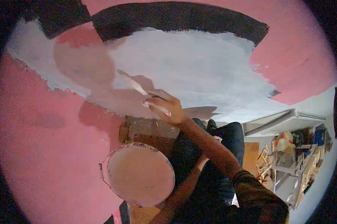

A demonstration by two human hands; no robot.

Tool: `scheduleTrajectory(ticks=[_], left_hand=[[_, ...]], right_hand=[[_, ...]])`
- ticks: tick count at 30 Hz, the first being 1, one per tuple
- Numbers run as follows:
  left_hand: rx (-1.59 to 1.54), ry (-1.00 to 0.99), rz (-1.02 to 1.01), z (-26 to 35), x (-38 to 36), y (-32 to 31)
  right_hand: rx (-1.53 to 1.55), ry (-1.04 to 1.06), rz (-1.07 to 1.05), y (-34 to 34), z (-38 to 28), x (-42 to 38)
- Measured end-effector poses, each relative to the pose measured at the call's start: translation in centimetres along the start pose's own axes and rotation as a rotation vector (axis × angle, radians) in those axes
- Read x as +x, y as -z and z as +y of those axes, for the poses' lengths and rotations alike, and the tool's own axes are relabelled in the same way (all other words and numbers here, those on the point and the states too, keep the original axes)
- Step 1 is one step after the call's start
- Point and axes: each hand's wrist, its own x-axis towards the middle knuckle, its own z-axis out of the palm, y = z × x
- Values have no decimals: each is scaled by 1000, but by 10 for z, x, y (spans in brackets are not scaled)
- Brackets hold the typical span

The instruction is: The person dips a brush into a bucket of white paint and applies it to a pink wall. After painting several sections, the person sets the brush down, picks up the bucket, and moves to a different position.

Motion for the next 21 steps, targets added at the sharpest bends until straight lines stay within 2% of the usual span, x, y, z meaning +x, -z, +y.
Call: scheduleTrajectory(ticks=[1,3,5,6,7,8,9,11,12,14,17,18,19,20,21], left_hand=[[2,14,-3,3,-1,0],[13,33,-5,7,-2,1],[15,42,-8,9,1,-1],[20,44,-9,11,2,-3],[23,40,-3,9,2,-6],[23,30,11,5,3,-10],[23,-5,81,-7,4,-17],[27,-73,221,-25,4,-32],[38,-98,195,-30,4,-34],[68,-149,136,-30,1,-29],[27,-230,146,-68,1,-41],[15,-194,107,-59,1,-36],[4,-158,72,-46,0,-30],[-5,-122,37,-31,-1,-24],[-5,-73,7,-17,1,-18]], right_hand=[[4,12,-9,-1,4,6],[-174,-58,-63,28,10,10],[-147,-55,235,78,22,-4],[-336,-21,246,109,12,-10],[-405,-174,245,134,17,-39],[-428,-122,371,156,20,-58],[-518,-211,420,184,15,-77],[-503,-331,486,228,-2,-109],[-384,-297,588,244,-3,-127],[-293,-376,815,262,-9,-155],[-336,-329,704,251,-6,-163],[-593,-331,528,237,-8,-151],[-557,-369,545,205,-6,-136],[-641,-464,456,176,-9,-121],[-518,-311,329,148,-13,-103]])
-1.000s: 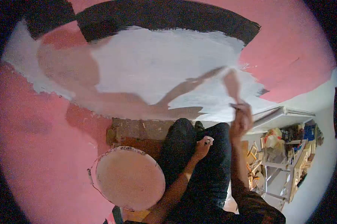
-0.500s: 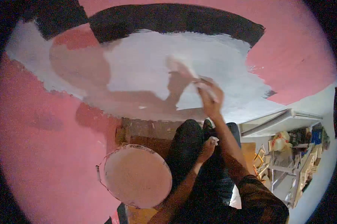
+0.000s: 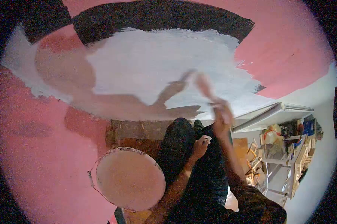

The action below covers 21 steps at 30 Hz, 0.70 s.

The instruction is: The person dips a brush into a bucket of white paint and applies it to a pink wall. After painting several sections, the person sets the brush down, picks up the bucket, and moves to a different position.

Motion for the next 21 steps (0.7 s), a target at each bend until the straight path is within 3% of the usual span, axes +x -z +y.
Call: scheduleTrajectory(ticks=[2,3,7,11,14,17,19,21], left_hand=[[-3,76,-29,10,1,8],[-12,99,-29,12,-1,8],[4,169,-38,7,-3,16],[6,190,-11,2,-2,15],[18,187,25,-3,1,9],[123,158,79,3,4,2],[-20,119,105,-7,5,-4],[-115,158,95,-3,6,-9]], right_hand=[[-117,156,-373,-49,-31,-1],[242,202,-307,-88,-33,-6],[402,222,-391,-146,-91,25],[383,235,-471,-135,-55,46],[276,22,-119,-56,8,45],[-148,141,50,53,63,23],[82,-164,266,96,97,-2],[196,-248,507,128,117,-19]])
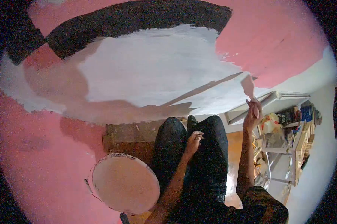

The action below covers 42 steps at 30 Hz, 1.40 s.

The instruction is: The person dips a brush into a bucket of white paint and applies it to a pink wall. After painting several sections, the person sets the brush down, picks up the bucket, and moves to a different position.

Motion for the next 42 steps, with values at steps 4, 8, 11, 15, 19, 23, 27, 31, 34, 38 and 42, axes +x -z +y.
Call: scheduleTrajectory(ticks=[4,8,11,15,19,23,27,31,34,38,42], left_hand=[[-187,82,-161,-17,34,5],[-182,129,-197,-46,50,21],[-104,106,-142,-24,37,27],[-33,87,-103,-6,31,33],[-37,60,-73,-4,32,33],[-89,0,-77,2,35,21],[223,-50,-86,-15,39,23],[69,185,-70,7,31,16],[-26,-54,-89,-7,33,19],[-93,24,-92,-18,31,30],[80,-71,-50,-21,28,36]], right_hand=[[-76,46,-195,-4,-8,-26],[-359,239,-616,-116,-65,-84],[246,381,-854,-205,-55,-147],[236,524,-830,-257,-85,-146],[110,237,-762,-218,-69,-93],[-196,320,-479,-116,-33,-41],[-273,60,-161,-22,6,-13],[-83,67,-18,1,30,-21],[-331,81,-234,-29,1,-43],[-177,219,-715,-118,-7,-112],[178,266,-908,-191,-38,-135]])
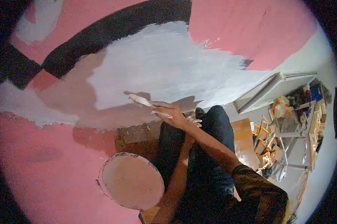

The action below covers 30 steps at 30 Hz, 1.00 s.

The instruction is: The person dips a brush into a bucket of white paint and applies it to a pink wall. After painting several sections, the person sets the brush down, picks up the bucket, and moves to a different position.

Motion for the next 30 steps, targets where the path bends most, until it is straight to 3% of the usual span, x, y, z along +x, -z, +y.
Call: scheduleTrajectory(ticks=[3,6,8,10,12,14,15,18,20,21,22,23,25,27,30], left_hand=[[122,-87,25,-6,-1,-2],[81,-58,-11,6,3,-8],[31,56,-49,20,8,-14],[24,231,-64,25,1,-17],[6,232,-121,35,3,-23],[14,234,-148,28,3,-23],[-35,244,-119,29,2,-23],[-103,259,-75,31,2,-26],[-33,259,-102,31,3,-23],[-14,263,-104,35,2,-24],[8,268,-103,39,1,-24],[32,272,-102,42,0,-24],[154,147,-37,16,-1,-19],[311,13,3,11,-1,-14],[322,24,19,11,-5,-11]], right_hand=[[-18,6,38,3,47,-6],[-148,-317,39,74,40,-18],[-109,-186,287,117,70,-58],[-213,-302,381,162,61,-79],[-148,-388,578,189,59,-98],[-306,-430,667,214,68,-124],[-169,-487,821,217,62,-127],[-305,-462,802,224,56,-142],[-433,-382,572,209,47,-142],[-463,-531,533,189,42,-139],[-258,-310,563,166,53,-135],[-458,-331,354,147,44,-125],[-249,-231,186,109,35,-100],[-40,-293,68,78,31,-86],[-116,-219,-25,62,35,-59]])
